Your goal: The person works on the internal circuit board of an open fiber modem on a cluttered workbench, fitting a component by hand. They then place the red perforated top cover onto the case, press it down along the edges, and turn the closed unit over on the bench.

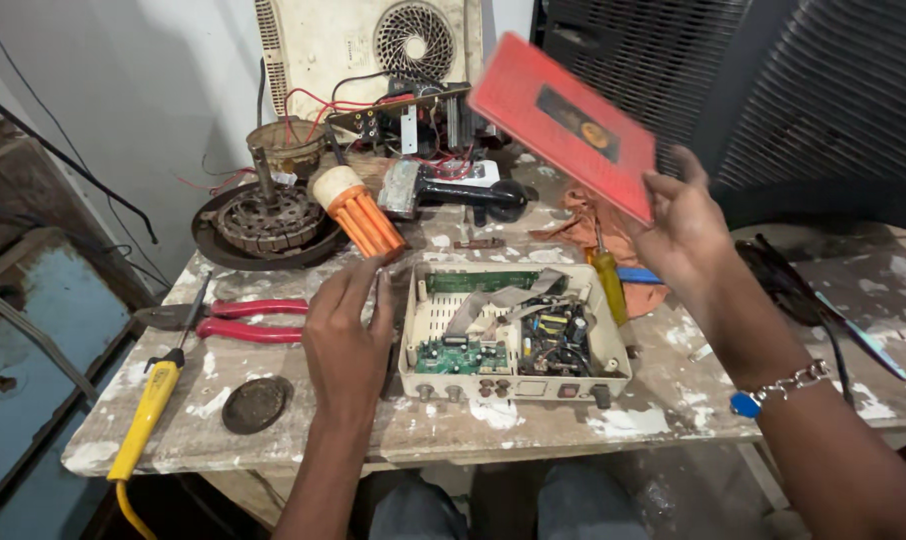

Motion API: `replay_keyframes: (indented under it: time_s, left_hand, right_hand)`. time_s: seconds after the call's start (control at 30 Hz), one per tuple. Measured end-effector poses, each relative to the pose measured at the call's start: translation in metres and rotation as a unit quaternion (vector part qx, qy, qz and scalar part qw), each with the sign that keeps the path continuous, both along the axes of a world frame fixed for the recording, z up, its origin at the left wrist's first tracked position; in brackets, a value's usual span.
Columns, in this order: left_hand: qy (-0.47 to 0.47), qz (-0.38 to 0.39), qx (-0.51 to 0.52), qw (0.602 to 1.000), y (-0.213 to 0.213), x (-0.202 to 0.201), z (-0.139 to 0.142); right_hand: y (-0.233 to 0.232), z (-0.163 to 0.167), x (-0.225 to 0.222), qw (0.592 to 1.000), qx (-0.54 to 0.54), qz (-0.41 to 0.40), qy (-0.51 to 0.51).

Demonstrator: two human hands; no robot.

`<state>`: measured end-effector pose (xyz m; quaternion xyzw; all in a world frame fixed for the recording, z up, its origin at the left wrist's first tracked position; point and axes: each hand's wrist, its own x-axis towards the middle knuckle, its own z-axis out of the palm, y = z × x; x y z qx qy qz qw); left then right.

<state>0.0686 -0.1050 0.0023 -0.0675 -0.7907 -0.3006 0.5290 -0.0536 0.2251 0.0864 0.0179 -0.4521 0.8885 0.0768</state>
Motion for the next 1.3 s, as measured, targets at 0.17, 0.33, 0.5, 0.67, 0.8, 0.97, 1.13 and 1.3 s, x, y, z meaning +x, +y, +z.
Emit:
replay_keyframes:
  time_s: [0.17,0.33,0.5,0.67,0.8,0.97,1.13,1.3]
  left_hand:
    - [0.036,-0.027,-0.005,0.999,0.007,0.010,0.008]
    - [0.045,-0.017,0.021,0.999,0.011,0.018,0.012]
    - [0.070,0.013,0.027,0.997,0.012,0.018,0.005]
    - [0.069,0.031,0.019,0.997,0.007,0.014,-0.005]
    - [0.069,0.018,0.017,0.997,0.006,0.014,-0.011]
    - [0.062,0.024,0.025,0.997,0.005,0.013,-0.013]
    - [0.070,0.011,0.010,0.997,0.007,0.014,-0.013]
    - [0.080,-0.009,-0.014,0.997,0.010,0.017,-0.009]
  right_hand:
    - [-0.033,0.028,0.056,0.981,0.107,0.151,0.052]
    - [-0.055,0.027,0.085,0.958,0.254,0.123,0.044]
    - [-0.054,0.017,0.093,0.950,0.264,0.149,0.073]
    - [-0.039,0.013,0.102,0.854,0.460,0.073,0.231]
    - [-0.024,0.018,0.113,0.859,0.474,0.047,0.188]
    - [-0.011,0.026,0.125,0.812,0.512,0.058,0.275]
    - [-0.012,0.024,0.126,0.802,0.531,0.062,0.268]
    - [-0.017,0.016,0.115,0.902,0.410,0.104,0.085]
